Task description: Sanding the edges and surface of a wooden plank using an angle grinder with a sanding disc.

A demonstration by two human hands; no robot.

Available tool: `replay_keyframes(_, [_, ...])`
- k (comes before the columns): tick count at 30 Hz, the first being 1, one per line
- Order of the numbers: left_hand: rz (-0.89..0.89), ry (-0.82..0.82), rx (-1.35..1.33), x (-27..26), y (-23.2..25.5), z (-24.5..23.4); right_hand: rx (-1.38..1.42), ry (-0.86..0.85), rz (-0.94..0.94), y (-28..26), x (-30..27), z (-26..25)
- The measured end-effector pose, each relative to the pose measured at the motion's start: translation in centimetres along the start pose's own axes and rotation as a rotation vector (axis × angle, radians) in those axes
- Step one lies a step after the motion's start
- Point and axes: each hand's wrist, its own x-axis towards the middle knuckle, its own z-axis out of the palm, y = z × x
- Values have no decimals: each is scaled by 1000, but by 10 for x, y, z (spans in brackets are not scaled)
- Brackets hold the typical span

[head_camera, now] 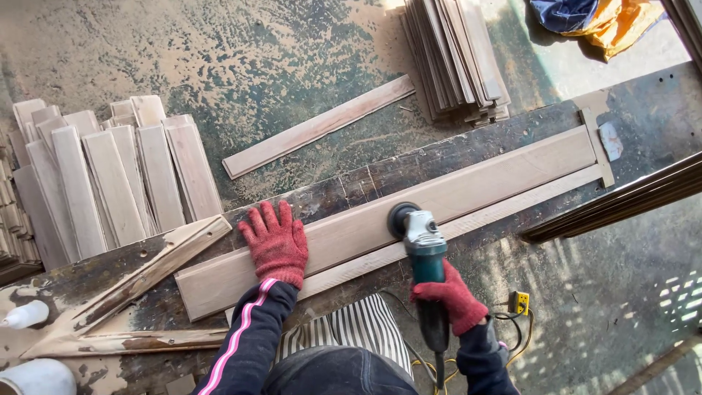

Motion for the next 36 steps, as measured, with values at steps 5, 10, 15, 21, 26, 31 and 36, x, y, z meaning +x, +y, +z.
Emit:
replay_keyframes(5, [-47,-38,-20,-2,1,-5,35,100,-115,-27,9,-91])
replay_keyframes(10, [-46,-79,30,2,3,-7,25,147,-167,-63,21,-138])
replay_keyframes(15, [-38,-61,34,1,3,-10,-11,140,-103,-67,32,-123])
replay_keyframes(21, [-36,-57,47,2,2,-9,-86,-75,-3,-43,25,-31])
replay_keyframes(26, [-38,-16,28,0,1,-5,-274,-164,25,-24,20,35])
replay_keyframes(31, [-59,-15,-20,-2,-1,3,-382,-164,9,-21,17,44])
replay_keyframes(36, [-62,6,-41,-1,0,4,-99,-179,-4,-36,28,-13])
